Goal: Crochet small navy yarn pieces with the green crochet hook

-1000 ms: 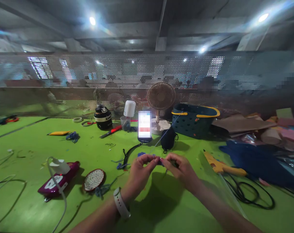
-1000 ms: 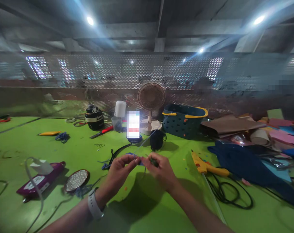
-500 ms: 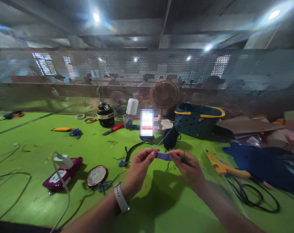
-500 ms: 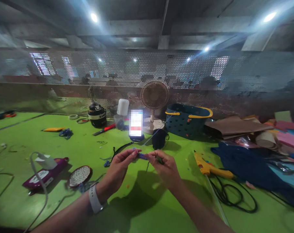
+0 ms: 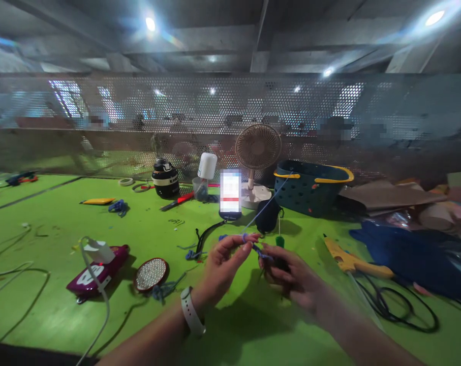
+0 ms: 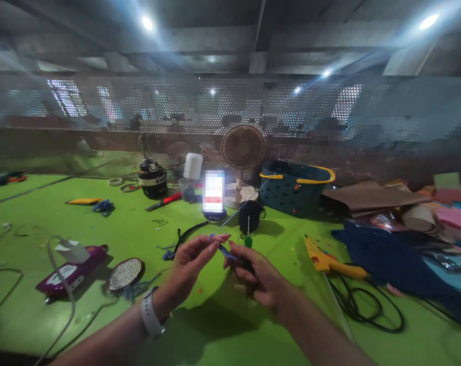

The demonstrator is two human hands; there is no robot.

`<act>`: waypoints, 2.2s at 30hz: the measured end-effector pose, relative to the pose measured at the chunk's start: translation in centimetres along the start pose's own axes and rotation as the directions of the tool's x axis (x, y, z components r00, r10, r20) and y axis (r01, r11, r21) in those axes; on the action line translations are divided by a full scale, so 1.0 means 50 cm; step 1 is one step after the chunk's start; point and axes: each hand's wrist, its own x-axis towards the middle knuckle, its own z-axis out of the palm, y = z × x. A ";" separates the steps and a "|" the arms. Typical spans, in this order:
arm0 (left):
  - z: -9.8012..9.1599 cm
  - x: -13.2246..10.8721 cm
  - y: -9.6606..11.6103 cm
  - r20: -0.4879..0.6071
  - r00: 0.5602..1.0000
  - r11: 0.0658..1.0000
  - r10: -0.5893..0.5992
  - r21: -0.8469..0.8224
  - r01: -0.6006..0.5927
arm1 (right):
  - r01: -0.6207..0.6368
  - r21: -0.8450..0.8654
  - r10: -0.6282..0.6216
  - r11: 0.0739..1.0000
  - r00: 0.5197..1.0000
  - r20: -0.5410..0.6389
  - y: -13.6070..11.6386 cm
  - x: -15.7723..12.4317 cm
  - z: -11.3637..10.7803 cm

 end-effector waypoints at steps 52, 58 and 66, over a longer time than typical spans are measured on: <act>-0.016 0.022 -0.001 0.041 0.961 0.959 -0.272 -0.076 0.275 | 0.286 -0.654 -0.238 0.700 0.957 0.163 -0.036 -0.002 -0.036; -0.022 0.032 0.008 0.080 0.950 0.947 -0.303 -0.085 0.309 | 0.242 -0.637 -0.240 0.732 0.966 0.092 -0.033 0.000 -0.036; -0.028 0.031 0.003 0.130 0.949 0.947 -0.288 -0.110 0.303 | 0.210 -0.638 -0.249 0.741 0.968 0.029 -0.031 -0.001 -0.022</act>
